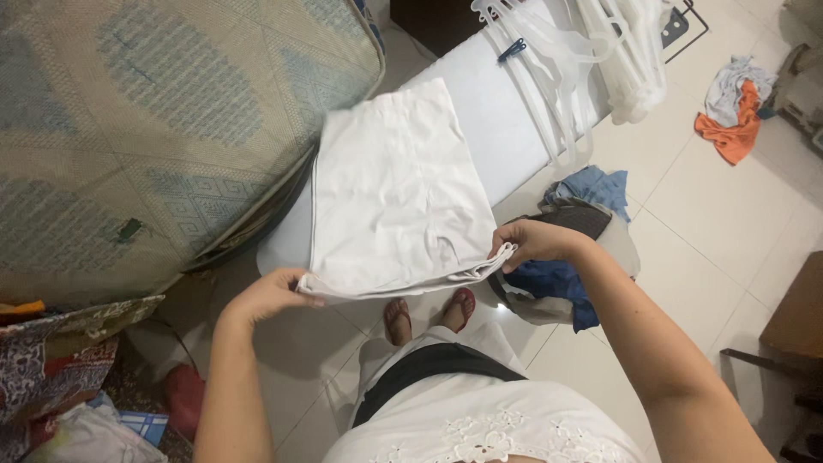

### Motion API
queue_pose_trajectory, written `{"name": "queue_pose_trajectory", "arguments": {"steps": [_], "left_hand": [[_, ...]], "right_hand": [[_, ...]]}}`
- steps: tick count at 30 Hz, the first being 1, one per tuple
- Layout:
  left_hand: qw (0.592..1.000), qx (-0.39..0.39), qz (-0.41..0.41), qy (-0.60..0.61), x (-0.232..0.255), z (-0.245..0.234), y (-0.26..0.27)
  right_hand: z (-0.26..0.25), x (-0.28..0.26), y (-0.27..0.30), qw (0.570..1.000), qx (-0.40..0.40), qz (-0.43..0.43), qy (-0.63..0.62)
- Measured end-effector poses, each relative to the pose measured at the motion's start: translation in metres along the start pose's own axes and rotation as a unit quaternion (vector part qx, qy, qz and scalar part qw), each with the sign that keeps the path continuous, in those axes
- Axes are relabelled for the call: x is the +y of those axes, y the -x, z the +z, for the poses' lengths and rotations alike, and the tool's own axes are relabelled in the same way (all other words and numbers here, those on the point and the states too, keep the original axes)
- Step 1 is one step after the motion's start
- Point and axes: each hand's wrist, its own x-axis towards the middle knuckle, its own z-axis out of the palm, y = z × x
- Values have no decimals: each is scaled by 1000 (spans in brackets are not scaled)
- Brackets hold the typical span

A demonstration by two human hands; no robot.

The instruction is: The person hangs a blue patterned garment and a patterned dress on white plastic hangers, placing them on a metal clothing rack. The person then folds a white pair of shorts and a pair of denim shorts on a white chair.

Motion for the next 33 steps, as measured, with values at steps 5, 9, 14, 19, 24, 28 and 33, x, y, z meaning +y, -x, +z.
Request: {"name": "queue_pose_trajectory", "arguments": {"steps": [5,9,14,19,24,28,33], "left_hand": [[966,255,41,-34,55,-33,-27],[837,488,222,-112,110,-35,-70],[789,455,259,-320,110,33,-145],[766,323,180,-526,60,78,-178],[772,308,148,-536,48,77,-190],[813,272,76,-510,55,69,-194],[816,399,221,-355,62,78,-183]], "right_hand": [[-45,-8,-17,990,131,-13,-52],[-63,-33,-72,881,448,-129,-76],[17,-57,-138,748,565,-230,263],[78,-48,-166,824,384,-51,414],[78,-35,-168,840,354,0,411],[66,-22,-152,861,394,-85,312],[52,69,-68,770,623,29,138]]}}
